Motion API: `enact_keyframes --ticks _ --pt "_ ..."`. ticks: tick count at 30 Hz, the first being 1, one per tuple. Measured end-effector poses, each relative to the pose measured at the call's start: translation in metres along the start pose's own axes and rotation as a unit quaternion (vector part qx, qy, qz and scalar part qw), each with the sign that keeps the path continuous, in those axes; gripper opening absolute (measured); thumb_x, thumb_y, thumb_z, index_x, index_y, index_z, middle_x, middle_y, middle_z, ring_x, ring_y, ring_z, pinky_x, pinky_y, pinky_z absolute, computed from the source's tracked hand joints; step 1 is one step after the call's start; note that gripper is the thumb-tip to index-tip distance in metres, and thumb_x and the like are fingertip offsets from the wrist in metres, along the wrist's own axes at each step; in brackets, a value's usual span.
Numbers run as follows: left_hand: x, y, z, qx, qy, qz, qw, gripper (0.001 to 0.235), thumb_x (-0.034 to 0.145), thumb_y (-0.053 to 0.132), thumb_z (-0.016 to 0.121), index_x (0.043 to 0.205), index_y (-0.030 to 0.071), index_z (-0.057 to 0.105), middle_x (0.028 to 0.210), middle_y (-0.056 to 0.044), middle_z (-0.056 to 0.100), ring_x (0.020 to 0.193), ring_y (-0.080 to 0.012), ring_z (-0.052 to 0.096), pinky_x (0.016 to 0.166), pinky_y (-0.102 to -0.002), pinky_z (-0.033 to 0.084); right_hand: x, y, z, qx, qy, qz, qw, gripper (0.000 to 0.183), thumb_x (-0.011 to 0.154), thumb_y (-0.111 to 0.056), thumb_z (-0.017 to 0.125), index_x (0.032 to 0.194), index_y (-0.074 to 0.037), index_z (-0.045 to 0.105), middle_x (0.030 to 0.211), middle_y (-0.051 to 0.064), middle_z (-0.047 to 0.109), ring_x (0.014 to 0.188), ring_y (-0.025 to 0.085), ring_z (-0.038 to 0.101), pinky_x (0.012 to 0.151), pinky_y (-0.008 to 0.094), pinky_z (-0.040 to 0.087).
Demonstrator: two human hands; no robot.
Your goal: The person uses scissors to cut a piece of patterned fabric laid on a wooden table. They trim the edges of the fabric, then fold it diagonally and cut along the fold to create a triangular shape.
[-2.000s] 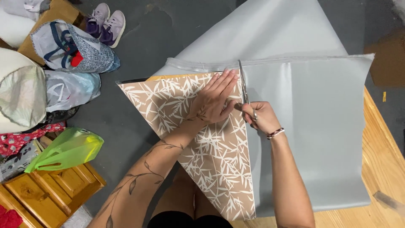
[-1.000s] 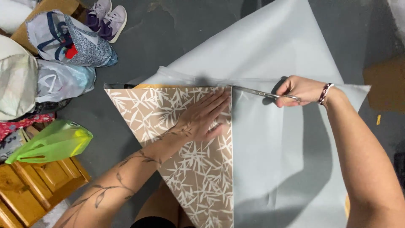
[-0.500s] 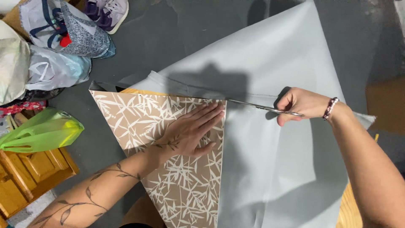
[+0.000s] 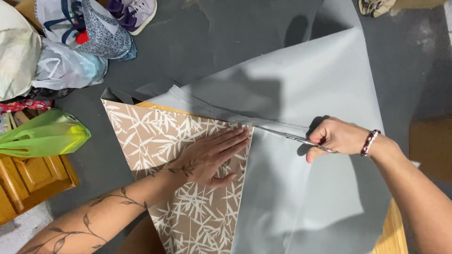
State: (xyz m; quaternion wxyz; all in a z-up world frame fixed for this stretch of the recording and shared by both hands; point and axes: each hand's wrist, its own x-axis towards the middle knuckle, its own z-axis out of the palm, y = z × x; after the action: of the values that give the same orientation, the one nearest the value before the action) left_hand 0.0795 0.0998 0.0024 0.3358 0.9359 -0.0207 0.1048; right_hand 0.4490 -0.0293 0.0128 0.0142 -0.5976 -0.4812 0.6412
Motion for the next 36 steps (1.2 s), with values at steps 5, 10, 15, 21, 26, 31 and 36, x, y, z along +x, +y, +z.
enact_keyframes --ticks 5,10,15,21,26,31,36 --pt "0.001 0.001 -0.002 0.000 -0.015 -0.004 1.000 0.081 0.099 0.046 0.049 0.157 -0.004 0.020 0.165 -0.022 0.019 0.156 -0.0339 0.020 0.131 -0.045 0.019 0.004 -0.013 -0.009 -0.023 -0.007 0.049 0.999 0.063 0.068 -0.012 0.101 0.049 -0.007 0.041 0.050 0.000 0.039 0.053 0.015 0.025 0.050 0.031 0.018" --pt "0.000 0.003 -0.005 -0.019 0.015 -0.006 1.000 0.078 0.100 0.044 0.052 0.156 -0.003 0.024 0.165 -0.020 0.023 0.156 -0.0339 0.023 0.132 -0.046 0.022 0.010 -0.021 -0.010 -0.016 -0.022 0.073 0.997 0.053 0.066 -0.015 0.102 0.047 -0.006 0.052 0.054 0.001 0.031 0.054 0.016 0.026 0.053 0.031 0.020" --pt "0.001 0.002 -0.004 -0.035 0.026 0.004 0.999 0.078 0.101 0.045 0.052 0.155 -0.004 0.026 0.164 -0.021 0.024 0.156 -0.0323 0.023 0.132 -0.046 0.022 0.010 -0.023 -0.014 0.029 -0.047 0.060 0.997 0.052 0.070 -0.005 0.091 0.047 -0.005 0.044 0.048 0.001 0.032 0.043 0.013 0.027 0.040 0.030 0.021" --pt "0.001 0.001 -0.004 -0.045 0.012 -0.002 0.999 0.078 0.100 0.045 0.050 0.155 -0.004 0.025 0.164 -0.021 0.023 0.156 -0.0326 0.022 0.132 -0.047 0.020 0.007 -0.025 -0.021 0.064 -0.077 0.073 0.992 0.025 0.069 0.007 0.056 0.049 0.004 0.071 0.032 0.006 0.040 0.035 0.011 0.034 0.050 0.027 0.037" --pt "0.000 0.002 -0.004 -0.048 0.030 0.000 0.998 0.078 0.100 0.046 0.051 0.154 -0.004 0.027 0.163 -0.022 0.027 0.155 -0.0341 0.026 0.131 -0.047 0.024 0.004 -0.033 -0.019 0.046 -0.053 0.080 0.994 0.033 0.068 -0.004 0.082 0.043 -0.001 0.060 0.034 0.005 0.034 0.037 0.013 0.031 0.047 0.030 0.033" --pt "0.000 0.001 -0.002 -0.038 0.030 -0.003 0.999 0.078 0.099 0.046 0.053 0.154 -0.005 0.029 0.162 -0.021 0.028 0.154 -0.0344 0.027 0.130 -0.048 0.025 0.008 -0.009 -0.011 0.011 -0.022 0.043 0.999 0.068 0.069 -0.017 0.100 0.047 -0.008 0.036 0.049 0.001 0.027 0.049 0.015 0.023 0.048 0.032 0.019" --pt "0.001 0.001 -0.004 -0.045 0.025 -0.002 0.999 0.078 0.098 0.046 0.054 0.152 -0.006 0.033 0.161 -0.023 0.031 0.153 -0.0349 0.028 0.130 -0.047 0.025 0.010 0.001 -0.007 -0.015 -0.010 0.010 1.000 0.069 0.072 -0.017 0.101 0.047 -0.007 0.037 0.047 -0.001 0.038 0.049 0.013 0.030 0.049 0.029 0.021"
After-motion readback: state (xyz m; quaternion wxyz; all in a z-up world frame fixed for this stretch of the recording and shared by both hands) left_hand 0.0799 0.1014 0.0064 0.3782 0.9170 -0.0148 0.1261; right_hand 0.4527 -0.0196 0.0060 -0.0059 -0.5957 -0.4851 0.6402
